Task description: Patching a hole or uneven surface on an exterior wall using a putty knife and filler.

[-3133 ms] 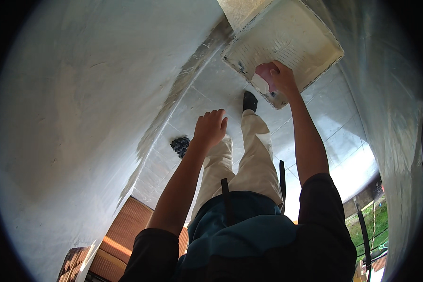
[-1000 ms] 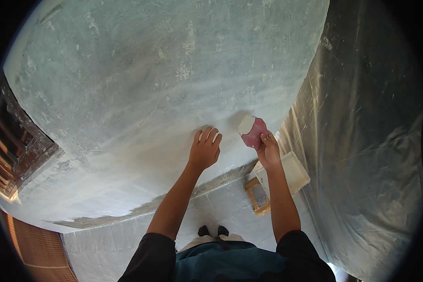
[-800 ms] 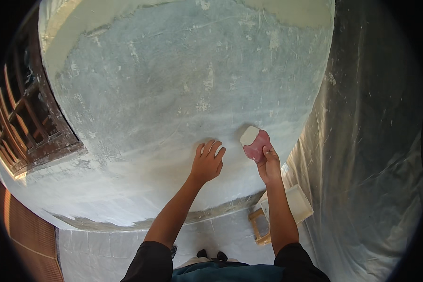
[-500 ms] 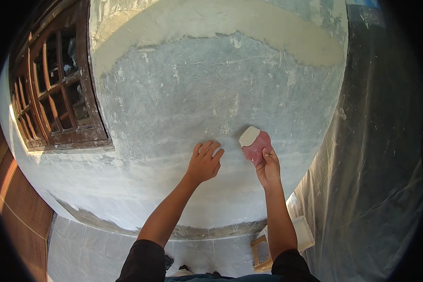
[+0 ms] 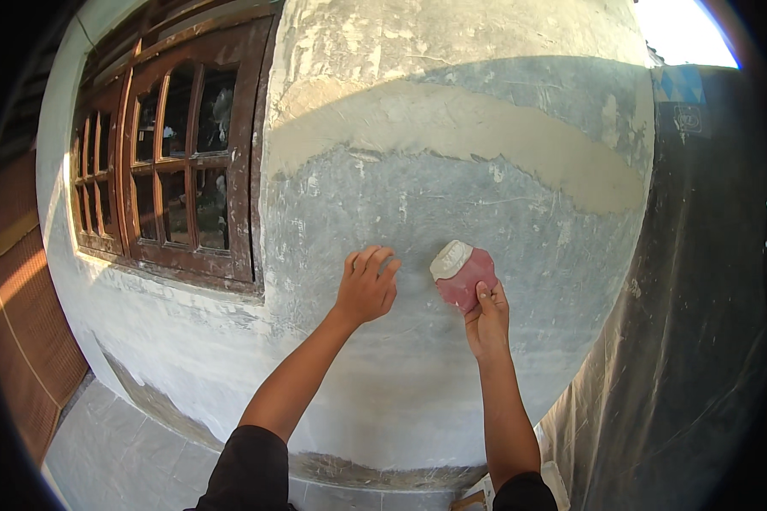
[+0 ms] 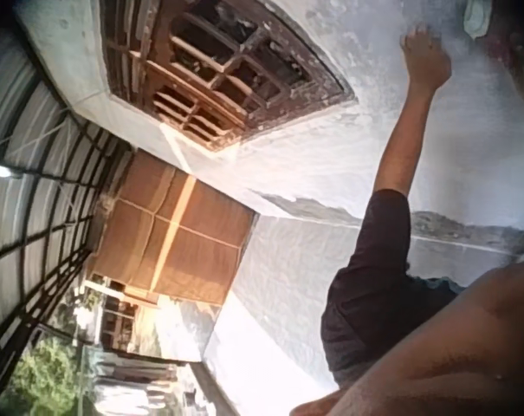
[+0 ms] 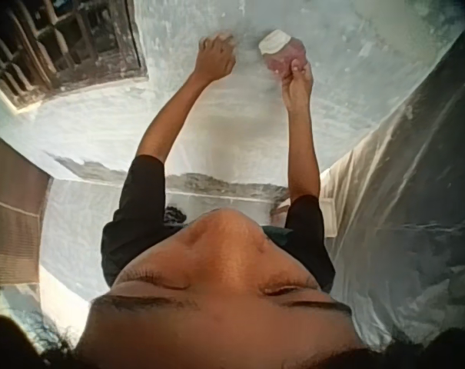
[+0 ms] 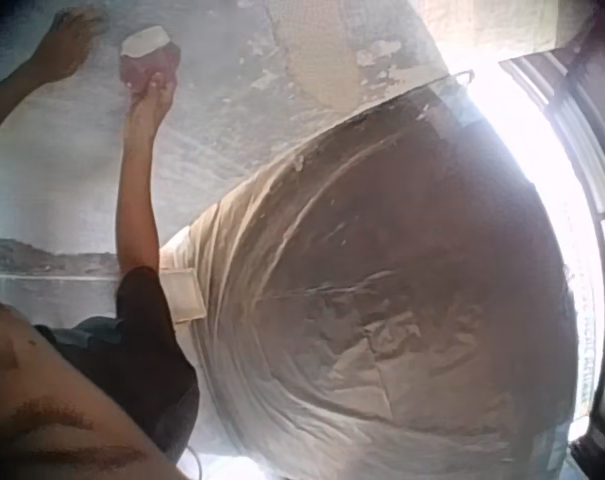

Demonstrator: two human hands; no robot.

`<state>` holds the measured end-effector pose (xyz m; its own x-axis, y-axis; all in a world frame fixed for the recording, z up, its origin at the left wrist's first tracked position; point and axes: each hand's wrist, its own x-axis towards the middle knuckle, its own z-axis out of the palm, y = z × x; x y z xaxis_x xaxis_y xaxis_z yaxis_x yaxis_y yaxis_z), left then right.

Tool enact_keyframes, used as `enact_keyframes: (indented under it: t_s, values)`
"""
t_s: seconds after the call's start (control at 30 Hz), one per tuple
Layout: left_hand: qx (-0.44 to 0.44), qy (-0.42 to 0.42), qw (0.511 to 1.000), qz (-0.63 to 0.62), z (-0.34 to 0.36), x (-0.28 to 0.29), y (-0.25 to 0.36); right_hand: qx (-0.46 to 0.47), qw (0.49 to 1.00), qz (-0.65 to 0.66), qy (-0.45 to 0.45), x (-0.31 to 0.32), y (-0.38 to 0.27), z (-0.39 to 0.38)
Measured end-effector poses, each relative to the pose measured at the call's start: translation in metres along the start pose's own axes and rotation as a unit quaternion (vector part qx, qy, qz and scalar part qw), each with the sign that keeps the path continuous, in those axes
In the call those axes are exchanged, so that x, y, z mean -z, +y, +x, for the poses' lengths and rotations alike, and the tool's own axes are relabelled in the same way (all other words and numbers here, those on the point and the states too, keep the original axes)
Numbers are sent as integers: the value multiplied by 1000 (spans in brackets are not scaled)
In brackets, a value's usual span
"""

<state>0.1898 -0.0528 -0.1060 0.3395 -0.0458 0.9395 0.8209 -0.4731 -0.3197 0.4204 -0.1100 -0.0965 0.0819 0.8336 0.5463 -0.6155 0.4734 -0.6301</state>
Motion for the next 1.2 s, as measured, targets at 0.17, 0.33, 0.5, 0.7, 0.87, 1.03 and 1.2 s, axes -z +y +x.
enact_keyframes:
  t_s: [0.17, 0.33, 0.5, 0.7, 0.87, 1.03, 1.2]
  values:
    - [33, 32, 999, 26, 4, 28, -59, 46, 997, -35, -46, -49, 23, 10]
    - [49, 73, 995, 48, 11, 50, -111, 88, 991, -83, -52, -102, 45, 24]
    - [41, 115, 991, 52, 23, 59, -151, 166, 967, -193, -22, -155, 57, 38]
    - [14, 158, 987, 26, 30, 54, -177, 315, 908, -276, -2, -203, 74, 52]
    - [-8, 182, 983, -15, 28, 50, -180, 422, 817, -390, 35, -223, 88, 56]
    - [4, 222, 973, -71, 27, 46, -182, 581, 648, -491, 36, -226, 108, 74]
    - [-3, 226, 970, -85, 23, 47, -185, 624, 554, -549, 47, -226, 127, 90]
